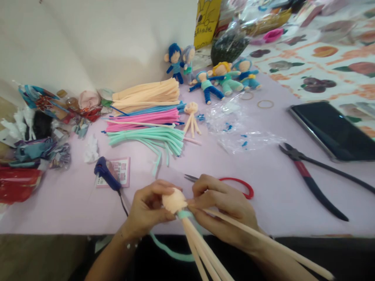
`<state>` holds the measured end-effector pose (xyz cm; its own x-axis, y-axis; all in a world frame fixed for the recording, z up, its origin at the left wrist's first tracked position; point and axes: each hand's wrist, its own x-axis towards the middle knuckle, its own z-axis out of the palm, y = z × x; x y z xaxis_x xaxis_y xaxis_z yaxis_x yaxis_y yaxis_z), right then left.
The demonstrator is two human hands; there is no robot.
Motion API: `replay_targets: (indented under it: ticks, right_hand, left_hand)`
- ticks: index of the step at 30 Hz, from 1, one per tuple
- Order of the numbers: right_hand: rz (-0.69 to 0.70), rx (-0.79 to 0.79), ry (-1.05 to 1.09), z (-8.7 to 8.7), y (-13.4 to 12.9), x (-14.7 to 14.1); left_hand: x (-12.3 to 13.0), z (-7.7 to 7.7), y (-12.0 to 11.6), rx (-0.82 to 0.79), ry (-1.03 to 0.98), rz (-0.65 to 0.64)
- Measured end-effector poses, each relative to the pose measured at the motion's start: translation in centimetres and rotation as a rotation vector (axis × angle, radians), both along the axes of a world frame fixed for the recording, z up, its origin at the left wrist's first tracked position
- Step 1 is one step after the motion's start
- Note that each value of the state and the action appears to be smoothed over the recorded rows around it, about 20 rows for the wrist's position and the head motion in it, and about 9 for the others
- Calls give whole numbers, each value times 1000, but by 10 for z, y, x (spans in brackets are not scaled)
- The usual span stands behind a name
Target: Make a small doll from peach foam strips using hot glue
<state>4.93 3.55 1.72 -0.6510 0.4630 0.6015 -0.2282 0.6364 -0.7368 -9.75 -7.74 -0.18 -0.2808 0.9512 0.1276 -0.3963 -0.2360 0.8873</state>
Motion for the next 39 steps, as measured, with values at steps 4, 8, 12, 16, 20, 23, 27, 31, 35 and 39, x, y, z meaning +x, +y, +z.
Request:
replay_targets:
  ticks: [4,8,12,16,20,23,27,31,35,39]
  right_hand:
    - [-6,33,-7,2,0,-1]
    - [-20,53,-15,4,0,-3]
    - [-6,34,-8,3,0,-3]
    - [38,-34,-6,1,1,-1]
    - [24,-105,33,-2,0,-2]
    - [5,-198,45,-6,-3,-3]
    - [-17,-243,49,-10,-5,-4]
    - [-31,-236,43,-12,-5,-3]
    - [-64,-197,43,-11,-6,-4]
    - [-97,-150,38,-8,-9,-7]
  left_hand:
    - [-2,1,0,1,13,2]
    - [-2,3,0,-32,35,20]
    - [-1,2,0,-64,25,79]
    - [0,0,0,-89,20,99]
    - [1,-1,0,-95,12,101]
    - [2,0,0,-94,18,88]
    - [3,4,-3,-121,63,58]
    - [4,5,-5,-133,126,82]
    - [5,4,-5,-133,171,135]
    - [4,3,-3,-154,123,175]
